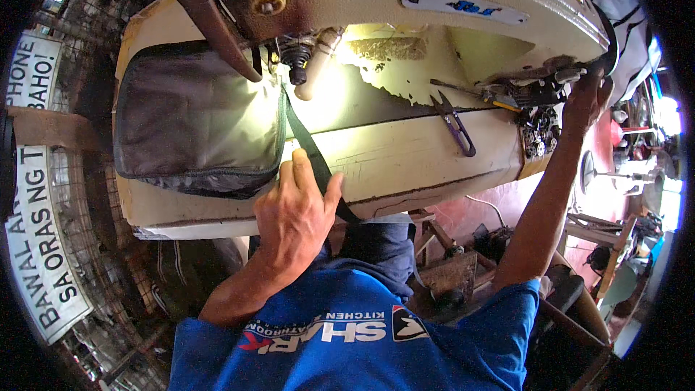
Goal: Sewing a black leather bag or pouch using an industrial sewing machine.
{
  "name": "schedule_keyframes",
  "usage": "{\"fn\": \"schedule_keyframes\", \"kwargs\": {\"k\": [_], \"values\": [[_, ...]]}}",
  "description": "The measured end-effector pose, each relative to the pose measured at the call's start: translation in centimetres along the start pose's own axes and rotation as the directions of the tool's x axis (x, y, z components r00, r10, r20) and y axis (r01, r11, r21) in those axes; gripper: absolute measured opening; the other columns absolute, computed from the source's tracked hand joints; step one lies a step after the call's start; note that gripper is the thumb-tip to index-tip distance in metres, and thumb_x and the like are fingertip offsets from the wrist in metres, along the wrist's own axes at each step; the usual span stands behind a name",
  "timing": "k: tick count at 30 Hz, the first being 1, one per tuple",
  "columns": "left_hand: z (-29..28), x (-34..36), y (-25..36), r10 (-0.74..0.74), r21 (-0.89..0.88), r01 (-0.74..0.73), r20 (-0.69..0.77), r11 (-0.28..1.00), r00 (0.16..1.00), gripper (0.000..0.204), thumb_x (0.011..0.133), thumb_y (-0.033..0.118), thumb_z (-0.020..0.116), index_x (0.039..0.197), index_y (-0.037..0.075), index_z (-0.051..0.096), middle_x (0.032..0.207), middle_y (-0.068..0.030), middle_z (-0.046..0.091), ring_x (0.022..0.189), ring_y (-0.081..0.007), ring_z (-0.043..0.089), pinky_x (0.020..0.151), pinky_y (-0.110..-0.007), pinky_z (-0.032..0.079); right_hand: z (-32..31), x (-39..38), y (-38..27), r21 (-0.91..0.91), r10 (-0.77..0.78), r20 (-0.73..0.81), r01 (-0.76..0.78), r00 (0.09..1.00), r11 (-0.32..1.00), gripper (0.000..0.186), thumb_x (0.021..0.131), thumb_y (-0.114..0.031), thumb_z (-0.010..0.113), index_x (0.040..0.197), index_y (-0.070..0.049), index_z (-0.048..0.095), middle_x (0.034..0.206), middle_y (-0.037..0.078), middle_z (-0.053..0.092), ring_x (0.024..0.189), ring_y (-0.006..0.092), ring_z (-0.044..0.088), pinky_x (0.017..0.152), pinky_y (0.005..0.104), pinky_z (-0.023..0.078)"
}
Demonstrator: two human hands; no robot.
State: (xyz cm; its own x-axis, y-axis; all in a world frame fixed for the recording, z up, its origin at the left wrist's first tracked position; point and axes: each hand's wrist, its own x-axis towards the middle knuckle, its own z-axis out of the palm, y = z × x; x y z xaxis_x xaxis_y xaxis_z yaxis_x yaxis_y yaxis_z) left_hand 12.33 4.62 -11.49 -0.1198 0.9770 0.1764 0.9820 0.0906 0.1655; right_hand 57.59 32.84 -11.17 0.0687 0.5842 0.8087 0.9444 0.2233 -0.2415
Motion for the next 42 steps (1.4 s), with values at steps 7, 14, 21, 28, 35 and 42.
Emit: {"fn": "schedule_keyframes", "kwargs": {"k": [7,14,21,28,35,42], "values": [[1.1,-0.6,-0.7,0.0,-0.162,0.001,0.008,0.987,1.0,0.041,0.086,0.007,0.063,0.122,-0.009,0.053,0.086,-0.0162,0.061,0.069,-0.0295,0.069,0.055,-0.036,0.056,-5.2,-9.6,-14.1,0.159,0.117,0.301,-0.171,0.946,0.972,0.038,0.092,-0.013,0.067,0.126,-0.001,0.056,0.115,0.014,0.065,0.11,0.0255,0.061,0.095,0.0357,0.05],[0.5,-0.3,-1.1,0.07,-0.25,-0.089,-0.083,0.964,0.994,0.047,0.078,-0.003,0.065,0.124,-0.008,0.056,0.081,-0.0139,0.058,0.06,-0.0277,0.064,0.051,-0.036,0.052,-5.7,-11.8,-25.2,0.124,-0.165,0.682,0.11,0.713,0.986,0.032,0.086,-0.004,0.064,0.118,-0.002,0.061,0.103,0.015,0.058,0.096,0.0304,0.06,0.082,0.042,0.051],[0.7,0.2,-1.0,0.099,-0.351,-0.146,-0.148,0.925,0.984,0.044,0.076,-0.004,0.066,0.119,-0.007,0.06,0.074,-0.0113,0.051,0.053,-0.0251,0.057,0.047,-0.036,0.048,-1.0,-9.6,-31.4,0.672,-0.725,0.529,0.305,0.44,0.675,0.027,0.081,-0.007,0.064,0.107,-0.007,0.062,0.096,0.013,0.059,0.087,0.0316,0.062,0.071,0.0442,0.053],[0.9,0.6,-0.3,0.065,-0.408,-0.109,-0.121,0.906,0.991,0.043,0.078,-0.003,0.065,0.119,-0.007,0.059,0.074,-0.0116,0.051,0.052,-0.0258,0.056,0.047,-0.036,0.048,3.3,-8.9,-32.3,0.775,-0.901,0.309,0.469,0.304,0.424,0.021,0.077,-0.014,0.067,0.098,-0.013,0.064,0.094,0.007,0.062,0.083,0.0287,0.062,0.067,0.0423,0.051],[-0.2,0.9,-0.4,0.066,-0.369,-0.102,-0.11,0.924,0.992,0.04,0.077,-0.004,0.064,0.116,-0.008,0.061,0.072,-0.0113,0.05,0.051,-0.0252,0.056,0.047,-0.036,0.048,3.3,-7.9,-32.6,0.764,-0.906,0.189,0.523,0.379,0.378,0.014,0.081,-0.019,0.065,0.094,-0.017,0.069,0.078,0.005,0.064,0.073,0.0275,0.062,0.062,0.0419,0.049],[-0.4,1.2,-0.1,0.06,-0.39,-0.101,-0.118,0.915,0.991,0.041,0.074,-0.005,0.065,0.115,-0.007,0.062,0.071,-0.0104,0.049,0.051,-0.0246,0.056,0.046,-0.035,0.048,3.7,-8.3,-33.5,0.812,-0.907,0.331,0.411,0.259,0.414,0.022,0.087,-0.027,0.067,0.106,-0.019,0.071,0.084,0.008,0.065,0.077,0.027,0.062,0.068,0.0429,0.048]]}}
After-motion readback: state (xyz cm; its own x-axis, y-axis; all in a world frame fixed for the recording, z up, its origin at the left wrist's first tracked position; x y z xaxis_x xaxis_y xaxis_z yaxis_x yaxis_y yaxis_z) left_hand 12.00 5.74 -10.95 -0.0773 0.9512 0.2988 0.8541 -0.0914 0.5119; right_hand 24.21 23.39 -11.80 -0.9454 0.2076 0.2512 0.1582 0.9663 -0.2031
